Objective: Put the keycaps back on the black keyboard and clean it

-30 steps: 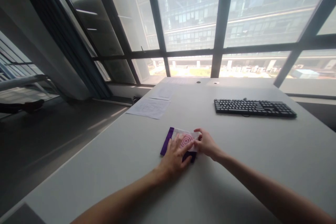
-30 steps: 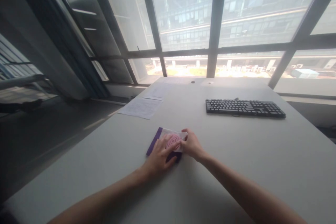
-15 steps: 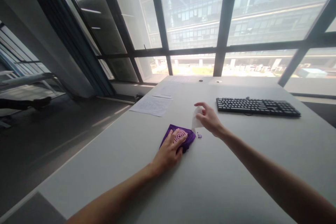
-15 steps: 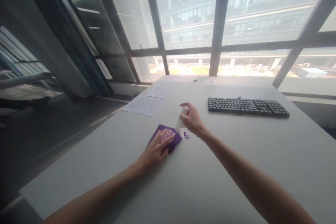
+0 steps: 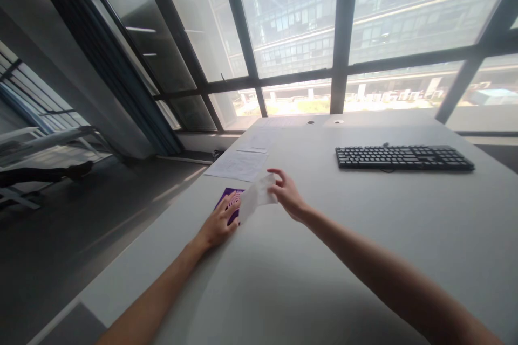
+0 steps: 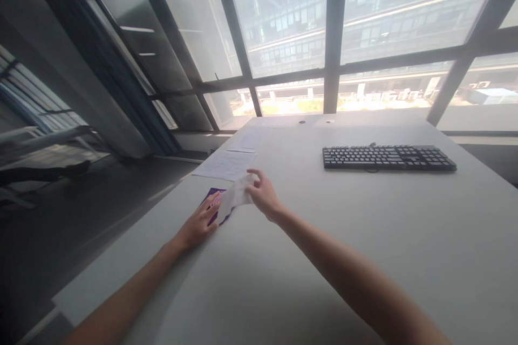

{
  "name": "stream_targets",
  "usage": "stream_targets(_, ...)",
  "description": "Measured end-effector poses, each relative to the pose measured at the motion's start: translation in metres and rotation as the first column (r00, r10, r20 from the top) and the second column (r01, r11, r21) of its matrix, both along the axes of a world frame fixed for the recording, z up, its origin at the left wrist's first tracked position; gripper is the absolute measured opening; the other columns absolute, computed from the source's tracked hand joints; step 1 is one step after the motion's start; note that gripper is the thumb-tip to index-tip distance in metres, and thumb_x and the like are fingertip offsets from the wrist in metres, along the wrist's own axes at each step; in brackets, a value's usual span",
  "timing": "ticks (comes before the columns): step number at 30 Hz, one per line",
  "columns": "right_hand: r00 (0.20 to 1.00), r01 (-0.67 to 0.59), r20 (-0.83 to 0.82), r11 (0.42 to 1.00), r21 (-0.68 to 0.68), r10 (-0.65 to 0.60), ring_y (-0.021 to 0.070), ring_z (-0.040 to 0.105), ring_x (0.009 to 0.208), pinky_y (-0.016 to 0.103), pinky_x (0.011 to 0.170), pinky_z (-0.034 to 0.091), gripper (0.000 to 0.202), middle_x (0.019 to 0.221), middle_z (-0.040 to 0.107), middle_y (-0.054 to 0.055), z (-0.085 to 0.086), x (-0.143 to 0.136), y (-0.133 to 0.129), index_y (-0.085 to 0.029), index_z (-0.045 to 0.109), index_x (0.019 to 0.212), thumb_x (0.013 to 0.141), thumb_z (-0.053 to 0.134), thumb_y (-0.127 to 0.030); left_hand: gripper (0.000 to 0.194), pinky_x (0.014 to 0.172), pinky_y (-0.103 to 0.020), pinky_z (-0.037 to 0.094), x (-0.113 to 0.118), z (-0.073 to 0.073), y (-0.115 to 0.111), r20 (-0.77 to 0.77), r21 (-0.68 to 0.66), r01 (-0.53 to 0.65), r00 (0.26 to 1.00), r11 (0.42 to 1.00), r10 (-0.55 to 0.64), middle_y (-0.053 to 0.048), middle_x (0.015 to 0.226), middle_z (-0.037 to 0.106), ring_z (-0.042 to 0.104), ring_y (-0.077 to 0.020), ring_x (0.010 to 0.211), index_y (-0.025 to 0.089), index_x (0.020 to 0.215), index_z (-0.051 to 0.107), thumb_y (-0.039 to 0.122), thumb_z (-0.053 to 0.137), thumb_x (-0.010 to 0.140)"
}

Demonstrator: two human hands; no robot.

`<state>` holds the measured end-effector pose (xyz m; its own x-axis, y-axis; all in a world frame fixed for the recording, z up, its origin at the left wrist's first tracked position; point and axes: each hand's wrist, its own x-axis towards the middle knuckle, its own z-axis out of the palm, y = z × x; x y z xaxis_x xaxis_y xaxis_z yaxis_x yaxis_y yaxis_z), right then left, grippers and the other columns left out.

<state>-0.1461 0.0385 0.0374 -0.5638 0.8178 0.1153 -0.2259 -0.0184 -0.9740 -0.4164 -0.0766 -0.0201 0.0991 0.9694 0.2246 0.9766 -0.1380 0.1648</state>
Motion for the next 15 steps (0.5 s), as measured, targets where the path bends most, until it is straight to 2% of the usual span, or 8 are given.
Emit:
stream_targets(1,0.982,0.022,0.184,0.998,0.064,-0.033,0.0195,0.061,0.076,0.033,0.071,0.051,0.065,0.088,0.065,0.003,-0.012,0.001,-0.004,-0.02,0.049,0.137,0.073,0.055,-0.015,0.067,0.121,-0.05,0.033,-0.008,0.002,-0.004,-0.005,-0.022,-0.004,1.0,1.0,0.004,-0.008,0.166,0.028,0.032,-0.0349,0.149,0.026,0.153,0.045,0.034,0.059,0.088)
stream_targets(2,0.93,0.012,0.362,0.988,0.154,-0.067,0.0218,0.062,0.082,0.037,0.078,0.052,0.063,0.093,0.066,0.007,-0.024,0.003,-0.009,-0.016,0.05,0.138,0.075,0.057,-0.014,0.067,0.121,-0.051,0.033,-0.015,0.004,-0.007,-0.012,-0.042,-0.008,1.0,0.999,0.008,-0.008,0.166,0.028,0.031,-0.0361,0.149,0.026,0.153,0.045,0.037,0.061,0.088)
stream_targets(4,0.812,-0.055,0.553,0.92,0.388,-0.185,0.0274,0.06,0.103,0.045,0.094,0.049,0.057,0.111,0.064,0.016,-0.04,0.012,-0.019,-0.012,0.055,0.136,0.079,0.059,-0.014,0.065,0.121,-0.051,0.032,-0.027,0.01,-0.012,-0.032,-0.065,-0.012,0.999,0.998,0.01,-0.008,0.166,0.028,0.029,-0.0367,0.15,0.027,0.152,0.047,0.04,0.059,0.09)
stream_targets(6,0.786,-0.15,0.558,0.792,0.592,-0.268,0.0303,0.052,0.119,0.047,0.103,0.044,0.047,0.127,0.058,0.018,-0.046,0.022,-0.031,-0.015,0.06,0.132,0.085,0.06,-0.017,0.063,0.122,-0.053,0.029,-0.036,0.019,-0.015,-0.064,-0.066,-0.016,0.998,0.998,0.012,-0.007,0.166,0.027,0.026,-0.0368,0.152,0.029,0.152,0.047,0.043,0.058,0.091)
stream_targets(8,0.819,-0.229,0.514,0.674,0.703,-0.257,0.0294,0.047,0.125,0.046,0.105,0.043,0.036,0.131,0.058,0.015,-0.045,0.029,-0.041,-0.02,0.065,0.125,0.09,0.059,-0.02,0.065,0.121,-0.057,0.027,-0.036,0.028,-0.018,-0.092,-0.036,-0.025,0.996,0.999,0.022,-0.008,0.166,0.028,0.023,-0.0381,0.152,0.029,0.152,0.046,0.044,0.059,0.09)
stream_targets(10,0.839,-0.273,0.498,0.62,0.736,-0.221,0.0274,0.048,0.125,0.044,0.104,0.044,0.028,0.13,0.06,0.012,-0.043,0.034,-0.048,-0.022,0.069,0.118,0.093,0.058,-0.021,0.064,0.121,-0.059,0.027,-0.023,0.036,-0.019,-0.09,0.041,-0.039,0.995,0.998,0.043,-0.009,0.163,0.033,0.024,-0.0376,0.152,0.026,0.153,0.045,0.041,0.056,0.091)
stream_targets(12,0.832,-0.267,0.499,0.614,0.742,-0.242,0.0265,0.05,0.123,0.043,0.102,0.045,0.026,0.128,0.061,0.011,-0.044,0.04,-0.043,-0.021,0.069,0.117,0.094,0.057,-0.021,0.059,0.122,-0.056,0.028,0.004,0.041,-0.019,-0.055,0.122,-0.022,0.998,0.992,0.029,-0.01,0.158,0.041,0.029,-0.0339,0.15,0.023,0.152,0.046,0.035,0.051,0.094)
stream_targets(15,0.778,-0.199,0.515,0.636,0.746,-0.36,0.026,0.052,0.12,0.041,0.103,0.044,0.029,0.127,0.062,0.013,-0.047,0.062,-0.006,-0.018,0.068,0.12,0.093,0.058,-0.02,0.054,0.122,-0.05,0.031,0.059,0.043,-0.008,0.019,0.111,0.102,0.994,0.989,-0.105,-0.009,0.152,0.05,0.039,-0.029,0.146,0.023,0.147,0.051,0.033,0.052,0.094)
